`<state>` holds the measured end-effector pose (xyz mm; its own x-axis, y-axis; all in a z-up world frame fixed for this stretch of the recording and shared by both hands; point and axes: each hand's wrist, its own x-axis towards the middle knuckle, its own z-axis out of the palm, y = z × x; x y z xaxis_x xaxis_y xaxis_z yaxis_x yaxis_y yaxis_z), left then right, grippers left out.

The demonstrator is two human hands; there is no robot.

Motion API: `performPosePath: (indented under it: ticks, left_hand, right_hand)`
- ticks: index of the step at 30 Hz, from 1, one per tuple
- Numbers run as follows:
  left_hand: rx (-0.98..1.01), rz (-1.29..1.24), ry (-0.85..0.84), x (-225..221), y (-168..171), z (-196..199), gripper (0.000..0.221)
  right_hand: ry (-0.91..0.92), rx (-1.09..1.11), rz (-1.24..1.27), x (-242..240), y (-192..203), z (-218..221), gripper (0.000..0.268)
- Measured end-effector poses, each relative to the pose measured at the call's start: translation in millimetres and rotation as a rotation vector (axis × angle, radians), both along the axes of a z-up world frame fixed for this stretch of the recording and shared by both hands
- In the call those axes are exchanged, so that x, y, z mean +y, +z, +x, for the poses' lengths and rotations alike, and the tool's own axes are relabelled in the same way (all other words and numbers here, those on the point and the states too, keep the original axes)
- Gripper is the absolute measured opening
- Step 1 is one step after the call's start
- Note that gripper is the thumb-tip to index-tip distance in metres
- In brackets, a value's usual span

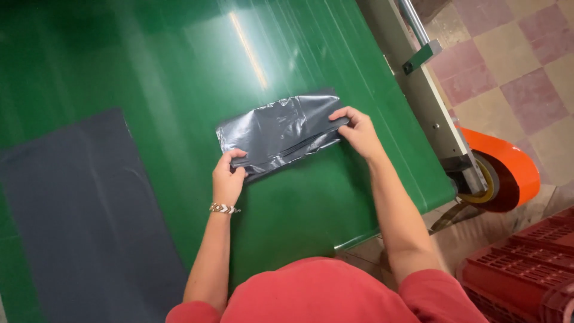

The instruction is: Picking up plastic bags from a conveyor belt, folding them into a compact rectangular shape, and placing them into a collection crate.

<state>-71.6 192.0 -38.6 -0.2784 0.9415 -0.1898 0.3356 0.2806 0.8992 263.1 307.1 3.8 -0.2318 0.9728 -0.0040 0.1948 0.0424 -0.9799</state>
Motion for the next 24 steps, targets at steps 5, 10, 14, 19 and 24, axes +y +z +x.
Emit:
performPosePath:
  ticks: [5,10,14,19,24]
  left_hand:
    - [0.068,0.2,0.17,4,0,11,0.037]
    - [0.477,0.457,0.055,-23,-26,8,0.031]
    - [0.799,0.393,-0.004,-57,-8,17,0.017]
    - [1.305,0.596,-0.108,-45,0,22,0.024]
    - [1.25,0.762,-0.491,-27,-11,33,0.012]
  right_hand:
    - [-0.239,-0.181,0.188,12,-24,6,0.041]
    - [-0.279,-0.493,0.388,0,-72,27,0.038]
    - [-0.233,-0.699,0.484,-28,-58,23,0.04]
    - [-0.021,-0.965,0.834,-63,-15,-27,0.053]
    - [0.373,-0.752,0.822,-92,-32,-82,0.074]
